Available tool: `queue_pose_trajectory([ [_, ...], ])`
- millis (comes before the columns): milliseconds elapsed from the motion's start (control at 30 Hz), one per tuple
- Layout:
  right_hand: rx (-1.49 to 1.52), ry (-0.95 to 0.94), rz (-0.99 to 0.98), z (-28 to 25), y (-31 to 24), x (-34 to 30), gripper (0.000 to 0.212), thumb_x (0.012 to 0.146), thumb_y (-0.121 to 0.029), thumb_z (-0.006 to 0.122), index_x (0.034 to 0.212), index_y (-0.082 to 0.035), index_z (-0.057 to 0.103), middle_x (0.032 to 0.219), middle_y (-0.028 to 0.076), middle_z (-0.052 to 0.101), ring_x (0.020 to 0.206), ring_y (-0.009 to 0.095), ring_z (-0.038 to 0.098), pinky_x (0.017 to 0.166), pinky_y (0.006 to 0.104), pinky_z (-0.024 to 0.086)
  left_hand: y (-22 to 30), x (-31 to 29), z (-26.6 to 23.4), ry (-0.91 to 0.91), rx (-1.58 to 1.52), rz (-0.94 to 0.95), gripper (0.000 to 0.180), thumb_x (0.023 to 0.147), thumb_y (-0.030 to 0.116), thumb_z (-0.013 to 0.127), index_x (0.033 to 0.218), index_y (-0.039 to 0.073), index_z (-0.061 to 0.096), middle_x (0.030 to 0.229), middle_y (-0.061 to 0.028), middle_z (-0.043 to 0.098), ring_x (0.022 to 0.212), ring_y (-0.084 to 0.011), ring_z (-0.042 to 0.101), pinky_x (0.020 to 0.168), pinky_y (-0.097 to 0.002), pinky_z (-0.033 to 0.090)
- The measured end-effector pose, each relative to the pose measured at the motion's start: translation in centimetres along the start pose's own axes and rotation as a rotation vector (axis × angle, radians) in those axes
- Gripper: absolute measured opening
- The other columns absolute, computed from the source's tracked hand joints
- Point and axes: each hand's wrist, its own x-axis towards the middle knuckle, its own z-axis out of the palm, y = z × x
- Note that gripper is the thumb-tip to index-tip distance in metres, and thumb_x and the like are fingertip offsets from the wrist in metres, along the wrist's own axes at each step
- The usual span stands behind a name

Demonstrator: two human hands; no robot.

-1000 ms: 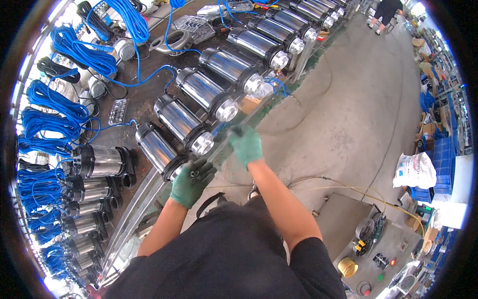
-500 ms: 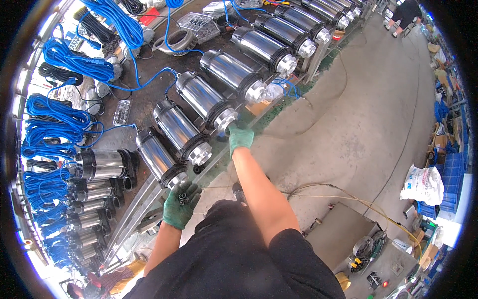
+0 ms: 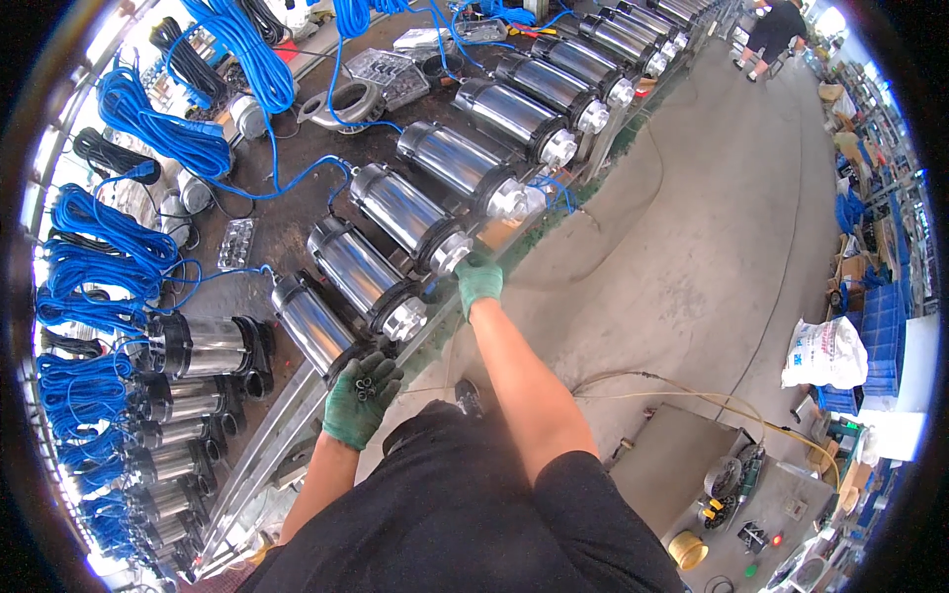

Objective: The person retrieves circular metal components from a bag and places them onto the ends of large cylindrical pump housings lined up on a workbench. They then use a pneumatic screwdriver to fasten the components to the housings.

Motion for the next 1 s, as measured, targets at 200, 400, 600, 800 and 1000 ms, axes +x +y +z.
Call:
queue_pose_trajectory([
  [200, -0.195, 0.07, -0.194, -0.7, 0.0, 0.3, 0.02, 0.089, -0.017, 0.076, 0.104, -0.003, 0.077, 0.081, 0.001, 0.07, 0.069, 0.009, 0.058, 0.063, 0.0306, 0.048, 1.5, 0.2, 2.6, -0.084, 0.041, -0.004, 0.048, 0.104, 0.04, 0.056, 0.131, 0.001, 0.062, 0.129, -0.0179, 0.068, 0.124, -0.0364, 0.063, 0.106, -0.046, 0.052],
  [400, -0.244, 0.041, -0.33, -2.2, -5.3, -7.3, 0.018, 0.097, -0.013, 0.065, 0.111, -0.003, 0.073, 0.082, 0.002, 0.069, 0.067, 0.011, 0.058, 0.062, 0.0307, 0.05, 2.1, 2.1, 5.1, -0.291, 0.005, 0.013, 0.051, 0.107, 0.041, 0.05, 0.135, -0.001, 0.059, 0.139, -0.0201, 0.062, 0.132, -0.0372, 0.057, 0.112, -0.0479, 0.047],
  [600, -1.037, -0.503, -0.872, -0.9, -14.4, -19.0, 0.024, 0.09, -0.022, 0.073, 0.111, -0.011, 0.074, 0.106, 0.014, 0.07, 0.092, 0.032, 0.07, 0.08, 0.0407, 0.057, 0.9, 5.2, 5.1, -0.531, -0.032, -0.084, 0.052, 0.105, 0.039, 0.055, 0.139, 0.0, 0.057, 0.133, -0.0148, 0.065, 0.119, -0.0272, 0.062, 0.105, -0.0409, 0.049],
  [800, -1.206, -0.591, -0.722, -2.4, -15.4, -18.1, 0.021, 0.091, -0.027, 0.069, 0.107, -0.014, 0.073, 0.11, 0.01, 0.069, 0.099, 0.034, 0.068, 0.082, 0.0461, 0.055, -0.5, 6.8, 7.0, -0.461, -0.023, -0.251, 0.044, 0.103, 0.036, 0.058, 0.133, 0.003, 0.063, 0.121, -0.0107, 0.069, 0.111, -0.0267, 0.064, 0.1, -0.0452, 0.051],
  [1000, -0.735, -0.445, -0.696, -4.6, -17.0, -14.0, 0.021, 0.093, -0.021, 0.069, 0.109, -0.009, 0.075, 0.094, 0.012, 0.075, 0.081, 0.03, 0.072, 0.072, 0.0406, 0.057, -1.3, 8.3, 9.1, -0.449, 0.04, -0.177, 0.042, 0.104, 0.037, 0.056, 0.128, 0.004, 0.064, 0.127, -0.0143, 0.067, 0.121, -0.0316, 0.062, 0.108, -0.0503, 0.048],
])
